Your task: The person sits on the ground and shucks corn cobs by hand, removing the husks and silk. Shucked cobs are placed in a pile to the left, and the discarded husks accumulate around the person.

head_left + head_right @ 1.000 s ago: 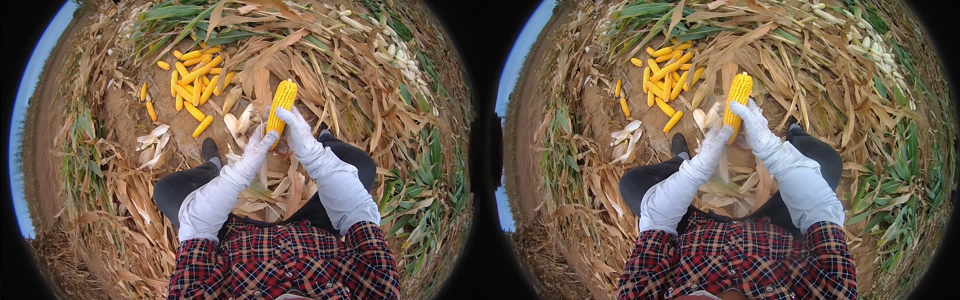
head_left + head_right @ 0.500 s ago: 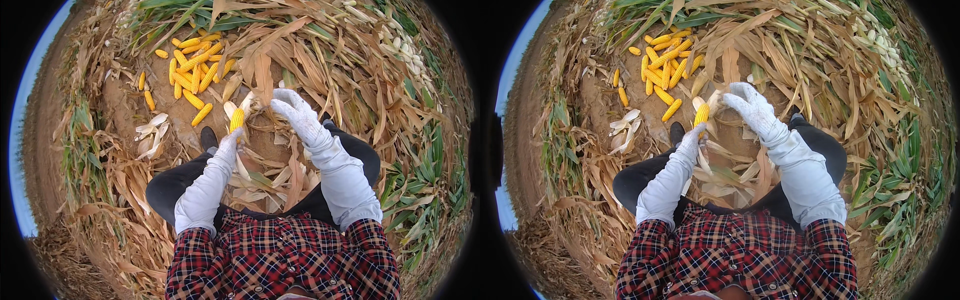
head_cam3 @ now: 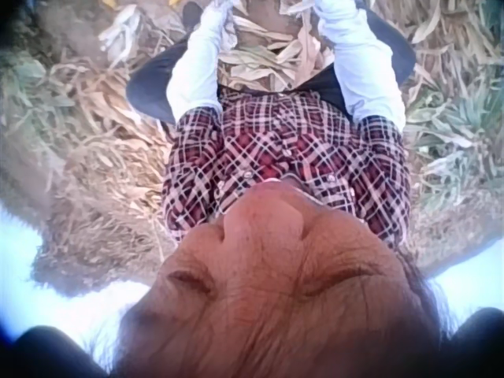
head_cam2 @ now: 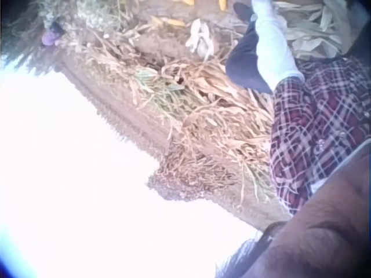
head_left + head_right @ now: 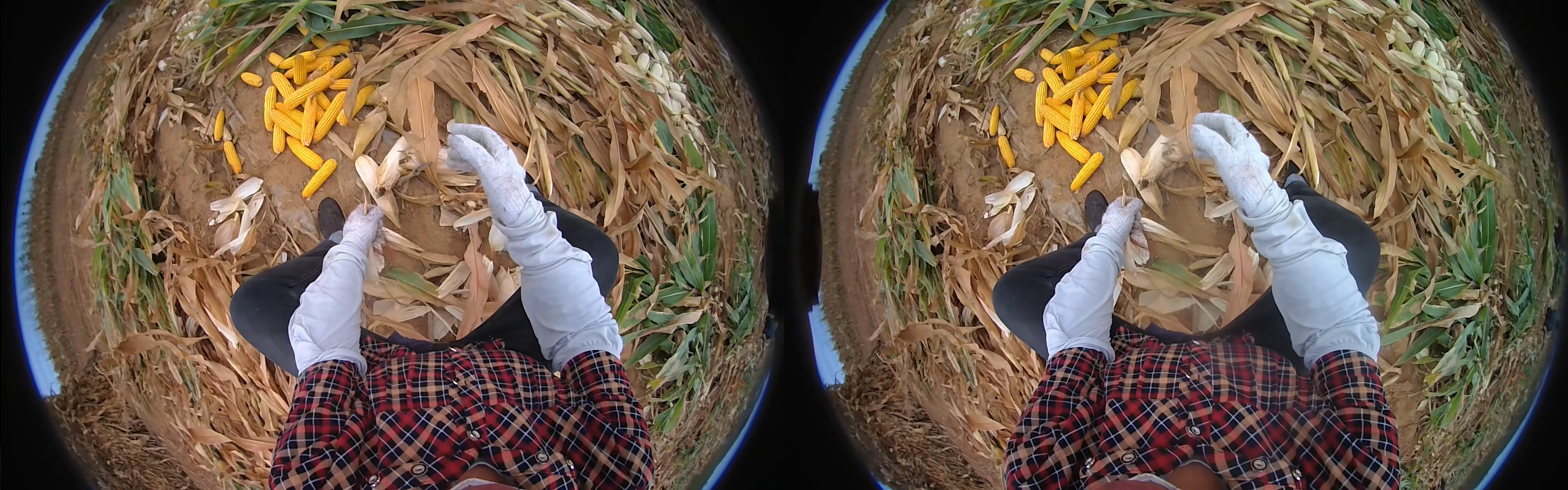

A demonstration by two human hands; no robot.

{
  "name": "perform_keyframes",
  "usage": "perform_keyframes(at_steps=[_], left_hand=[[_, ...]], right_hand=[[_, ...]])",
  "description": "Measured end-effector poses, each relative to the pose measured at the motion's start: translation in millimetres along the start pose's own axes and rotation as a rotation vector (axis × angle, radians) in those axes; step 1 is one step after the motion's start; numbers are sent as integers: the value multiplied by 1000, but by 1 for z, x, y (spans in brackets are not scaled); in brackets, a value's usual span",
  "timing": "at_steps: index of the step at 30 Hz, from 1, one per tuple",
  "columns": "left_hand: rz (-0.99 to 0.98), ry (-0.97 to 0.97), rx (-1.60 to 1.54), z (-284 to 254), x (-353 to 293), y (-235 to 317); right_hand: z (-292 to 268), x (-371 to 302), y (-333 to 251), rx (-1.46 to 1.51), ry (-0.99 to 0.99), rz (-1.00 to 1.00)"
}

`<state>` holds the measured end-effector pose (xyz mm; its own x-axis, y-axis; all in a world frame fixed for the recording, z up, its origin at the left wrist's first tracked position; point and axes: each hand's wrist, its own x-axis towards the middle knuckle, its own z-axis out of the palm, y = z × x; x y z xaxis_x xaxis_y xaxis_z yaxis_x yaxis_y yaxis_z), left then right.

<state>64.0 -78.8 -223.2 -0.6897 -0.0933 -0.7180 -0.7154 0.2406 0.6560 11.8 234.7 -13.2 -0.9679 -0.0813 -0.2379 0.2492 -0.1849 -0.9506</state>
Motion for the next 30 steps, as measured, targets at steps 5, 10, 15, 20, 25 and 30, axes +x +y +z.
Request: perform_keyframes(at_steps=[5,10,15,20,25,30], left_hand=[[64,-102,893,15,22,-27],[92,-27,925,16,26,-49],[-137,-63,668,28,28,-37],[-391,-8,125,50,64,-90],[-326,49,-479,76,83,-131],[-373,75,-828,83,84,-134]], right_hand=[[2,0,-5,17,24,22],[4,-4,-8,44,-38,50],[3,-5,-12,88,1,110],[1,-6,-15,72,20,130],[0,-9,-16,83,29,153],[3,-13,-18,124,23,189]])
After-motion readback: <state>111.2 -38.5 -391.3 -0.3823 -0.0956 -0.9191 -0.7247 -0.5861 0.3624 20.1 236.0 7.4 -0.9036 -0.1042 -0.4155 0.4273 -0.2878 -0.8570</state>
